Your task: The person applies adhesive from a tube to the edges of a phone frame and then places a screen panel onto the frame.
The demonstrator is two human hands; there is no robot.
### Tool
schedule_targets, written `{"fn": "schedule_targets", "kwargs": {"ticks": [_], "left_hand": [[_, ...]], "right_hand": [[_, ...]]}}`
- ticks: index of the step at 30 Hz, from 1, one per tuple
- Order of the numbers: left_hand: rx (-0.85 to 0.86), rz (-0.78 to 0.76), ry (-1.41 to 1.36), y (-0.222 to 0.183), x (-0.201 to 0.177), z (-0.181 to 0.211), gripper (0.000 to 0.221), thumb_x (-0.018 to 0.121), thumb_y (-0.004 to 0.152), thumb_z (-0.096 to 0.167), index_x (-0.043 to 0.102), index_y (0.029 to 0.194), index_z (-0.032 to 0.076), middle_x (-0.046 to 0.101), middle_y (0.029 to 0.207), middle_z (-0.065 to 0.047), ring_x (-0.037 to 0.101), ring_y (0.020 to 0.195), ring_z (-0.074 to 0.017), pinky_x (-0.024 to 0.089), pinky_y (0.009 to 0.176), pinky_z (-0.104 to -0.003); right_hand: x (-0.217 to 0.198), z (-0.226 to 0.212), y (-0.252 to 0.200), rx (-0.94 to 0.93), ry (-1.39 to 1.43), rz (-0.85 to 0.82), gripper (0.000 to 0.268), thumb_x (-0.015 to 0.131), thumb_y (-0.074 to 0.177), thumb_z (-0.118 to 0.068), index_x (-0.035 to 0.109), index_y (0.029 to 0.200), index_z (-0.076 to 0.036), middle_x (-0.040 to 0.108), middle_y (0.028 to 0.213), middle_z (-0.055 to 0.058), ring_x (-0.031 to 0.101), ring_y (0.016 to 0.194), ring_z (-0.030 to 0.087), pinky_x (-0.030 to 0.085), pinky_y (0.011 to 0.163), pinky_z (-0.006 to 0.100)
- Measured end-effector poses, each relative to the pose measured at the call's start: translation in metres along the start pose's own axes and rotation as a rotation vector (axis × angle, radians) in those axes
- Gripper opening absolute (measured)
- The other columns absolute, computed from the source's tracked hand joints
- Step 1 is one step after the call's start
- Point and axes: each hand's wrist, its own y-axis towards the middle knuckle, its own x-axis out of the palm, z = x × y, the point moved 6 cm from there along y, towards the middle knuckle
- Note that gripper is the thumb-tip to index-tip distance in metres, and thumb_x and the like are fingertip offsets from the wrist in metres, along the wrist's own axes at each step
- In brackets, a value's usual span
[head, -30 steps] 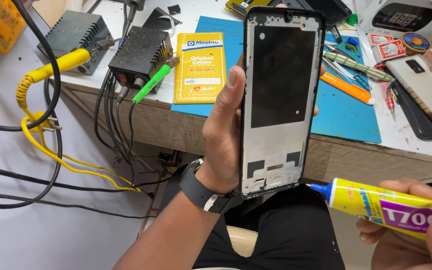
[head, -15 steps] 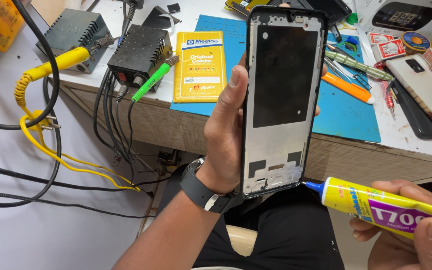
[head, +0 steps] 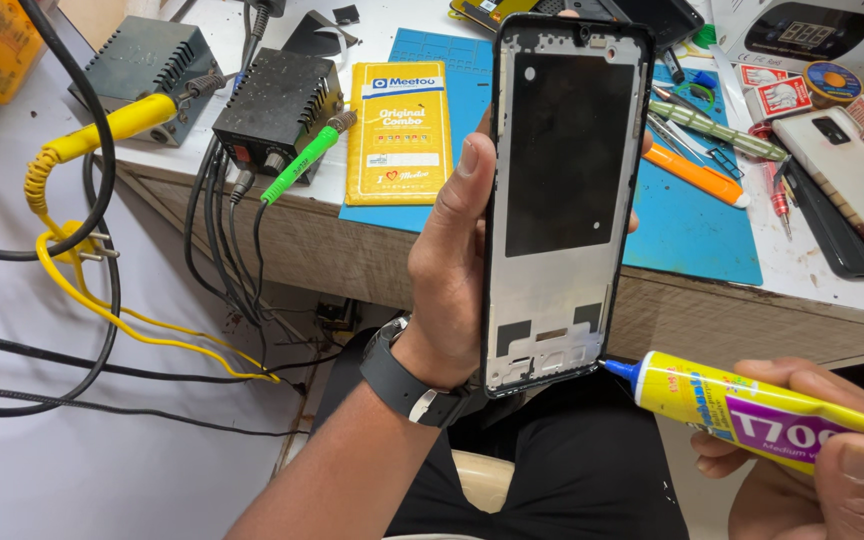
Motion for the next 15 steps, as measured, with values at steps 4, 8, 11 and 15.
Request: {"fn": "schedule_targets", "kwargs": {"ticks": [4, 8, 11, 15], "left_hand": [[-0.020, 0.024, 0.001, 0.000, -0.002, -0.002, 0.077, 0.043, 0.108, 0.063, 0.058, 0.138, -0.006, 0.072, 0.108, -0.023, 0.073, 0.094, -0.0225, 0.063, 0.082, -0.032], [-0.007, -0.006, -0.036, -0.001, -0.003, -0.003, 0.074, 0.043, 0.112, 0.062, 0.059, 0.137, -0.006, 0.073, 0.107, -0.023, 0.073, 0.094, -0.0219, 0.063, 0.081, -0.031], [-0.016, 0.001, -0.077, -0.003, -0.006, -0.004, 0.072, 0.043, 0.116, 0.060, 0.058, 0.133, -0.007, 0.072, 0.108, -0.023, 0.073, 0.096, -0.0218, 0.062, 0.083, -0.032], [0.039, -0.039, -0.105, -0.001, -0.004, 0.002, 0.070, 0.043, 0.116, 0.059, 0.055, 0.135, -0.007, 0.069, 0.116, -0.024, 0.072, 0.096, -0.0237, 0.062, 0.081, -0.033]], "right_hand": [[0.000, 0.001, -0.002, -0.054, 0.047, 0.016, 0.040, 0.048, 0.116, -0.043, 0.051, 0.129, -0.005, 0.061, 0.112, 0.020, 0.069, 0.077, 0.027, 0.062, 0.062, 0.035], [-0.004, 0.008, -0.007, -0.093, 0.063, 0.054, 0.037, 0.048, 0.117, -0.040, 0.051, 0.128, -0.005, 0.059, 0.112, 0.018, 0.069, 0.079, 0.026, 0.061, 0.066, 0.034], [-0.015, 0.018, -0.003, -0.079, 0.095, 0.089, 0.034, 0.049, 0.118, -0.036, 0.051, 0.128, -0.003, 0.061, 0.112, 0.018, 0.070, 0.082, 0.027, 0.061, 0.071, 0.034], [-0.051, 0.039, 0.027, -0.034, 0.261, 0.226, 0.030, 0.049, 0.119, -0.029, 0.051, 0.129, -0.001, 0.063, 0.112, 0.018, 0.071, 0.086, 0.027, 0.061, 0.077, 0.035]]}}
